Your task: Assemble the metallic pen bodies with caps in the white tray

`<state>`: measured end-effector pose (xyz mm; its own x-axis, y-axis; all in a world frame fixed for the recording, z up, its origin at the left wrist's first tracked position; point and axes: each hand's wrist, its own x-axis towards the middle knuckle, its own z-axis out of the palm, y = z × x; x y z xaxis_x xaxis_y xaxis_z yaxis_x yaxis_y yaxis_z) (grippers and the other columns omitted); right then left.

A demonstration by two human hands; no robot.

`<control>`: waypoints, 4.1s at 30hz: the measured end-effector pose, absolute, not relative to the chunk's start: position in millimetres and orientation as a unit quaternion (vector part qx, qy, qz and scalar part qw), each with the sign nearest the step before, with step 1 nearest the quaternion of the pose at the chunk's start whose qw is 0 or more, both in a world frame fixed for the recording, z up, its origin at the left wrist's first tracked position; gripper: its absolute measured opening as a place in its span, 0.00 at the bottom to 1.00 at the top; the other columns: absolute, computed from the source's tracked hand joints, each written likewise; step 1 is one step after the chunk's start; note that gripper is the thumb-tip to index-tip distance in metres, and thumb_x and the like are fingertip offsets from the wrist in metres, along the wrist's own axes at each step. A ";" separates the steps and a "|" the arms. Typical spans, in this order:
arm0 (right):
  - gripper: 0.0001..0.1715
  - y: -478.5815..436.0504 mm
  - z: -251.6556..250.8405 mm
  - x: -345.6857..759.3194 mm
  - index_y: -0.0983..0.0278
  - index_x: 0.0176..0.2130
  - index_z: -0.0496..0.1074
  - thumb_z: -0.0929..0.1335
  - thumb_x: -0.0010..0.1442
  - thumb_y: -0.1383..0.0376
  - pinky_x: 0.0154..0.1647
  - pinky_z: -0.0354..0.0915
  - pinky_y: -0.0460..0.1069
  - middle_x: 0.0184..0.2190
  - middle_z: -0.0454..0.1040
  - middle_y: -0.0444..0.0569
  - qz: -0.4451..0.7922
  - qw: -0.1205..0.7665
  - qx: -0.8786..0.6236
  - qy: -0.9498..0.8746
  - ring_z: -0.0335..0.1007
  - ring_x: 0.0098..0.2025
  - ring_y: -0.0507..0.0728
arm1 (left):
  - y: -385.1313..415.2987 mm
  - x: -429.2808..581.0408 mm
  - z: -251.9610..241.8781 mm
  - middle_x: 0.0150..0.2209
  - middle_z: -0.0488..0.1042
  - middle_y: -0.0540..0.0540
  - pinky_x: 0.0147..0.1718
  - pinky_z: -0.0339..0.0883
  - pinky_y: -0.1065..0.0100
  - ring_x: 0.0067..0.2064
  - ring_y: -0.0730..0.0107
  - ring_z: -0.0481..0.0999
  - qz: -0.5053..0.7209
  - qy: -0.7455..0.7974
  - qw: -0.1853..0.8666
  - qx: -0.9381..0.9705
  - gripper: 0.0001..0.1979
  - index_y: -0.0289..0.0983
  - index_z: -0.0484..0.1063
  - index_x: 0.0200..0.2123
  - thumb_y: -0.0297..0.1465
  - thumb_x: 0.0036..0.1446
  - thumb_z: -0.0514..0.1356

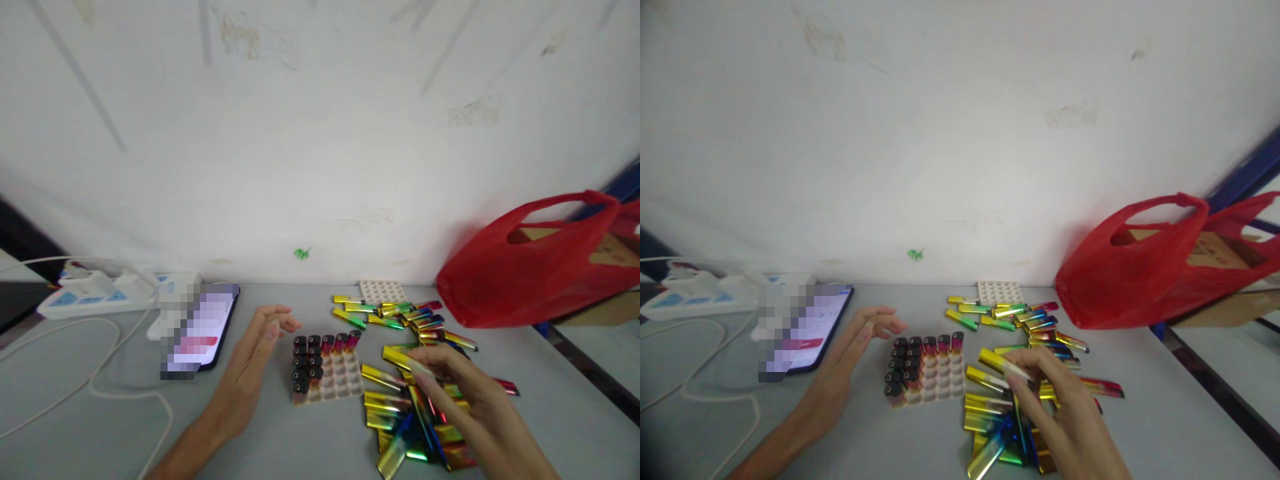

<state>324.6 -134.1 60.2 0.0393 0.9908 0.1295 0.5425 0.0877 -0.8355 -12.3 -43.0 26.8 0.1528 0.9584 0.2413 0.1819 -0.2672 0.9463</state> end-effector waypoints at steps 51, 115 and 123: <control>0.42 -73.6 48.8 234.8 0.57 0.20 0.49 0.73 0.61 0.36 0.19 0.35 0.46 0.16 0.42 0.31 0.768 0.481 -0.312 -0.286 0.32 0.18 0.46 | -46.6 -18.4 -2.0 0.70 0.69 0.38 0.64 0.75 0.47 0.64 0.43 0.78 0.288 0.416 0.324 0.799 0.69 0.56 0.26 0.81 0.28 0.54 0.74; 0.06 -81.4 36.8 235.4 0.60 0.47 0.79 0.73 0.76 0.60 0.47 0.74 0.51 0.43 0.85 0.50 0.244 0.405 -0.365 -0.802 0.83 0.45 0.59 | -41.1 -25.6 2.7 0.76 0.62 0.37 0.70 0.68 0.43 0.70 0.42 0.72 0.266 0.420 0.281 0.821 0.66 0.54 0.31 0.81 0.28 0.56 0.75; 0.11 -88.0 43.1 235.7 0.55 0.57 0.77 0.69 0.77 0.62 0.46 0.73 0.52 0.45 0.83 0.49 0.197 0.467 -0.474 -0.720 0.79 0.44 0.60 | -41.6 -27.4 0.8 0.77 0.60 0.40 0.71 0.67 0.43 0.71 0.41 0.71 0.263 0.424 0.262 0.826 0.68 0.56 0.32 0.81 0.27 0.54 0.75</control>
<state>235.7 -88.0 43.1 -0.1146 0.8665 0.4858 0.4977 0.4733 -0.7268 -27.4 -41.6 0.8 0.5016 0.8388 0.2119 0.5638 -0.5027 0.6553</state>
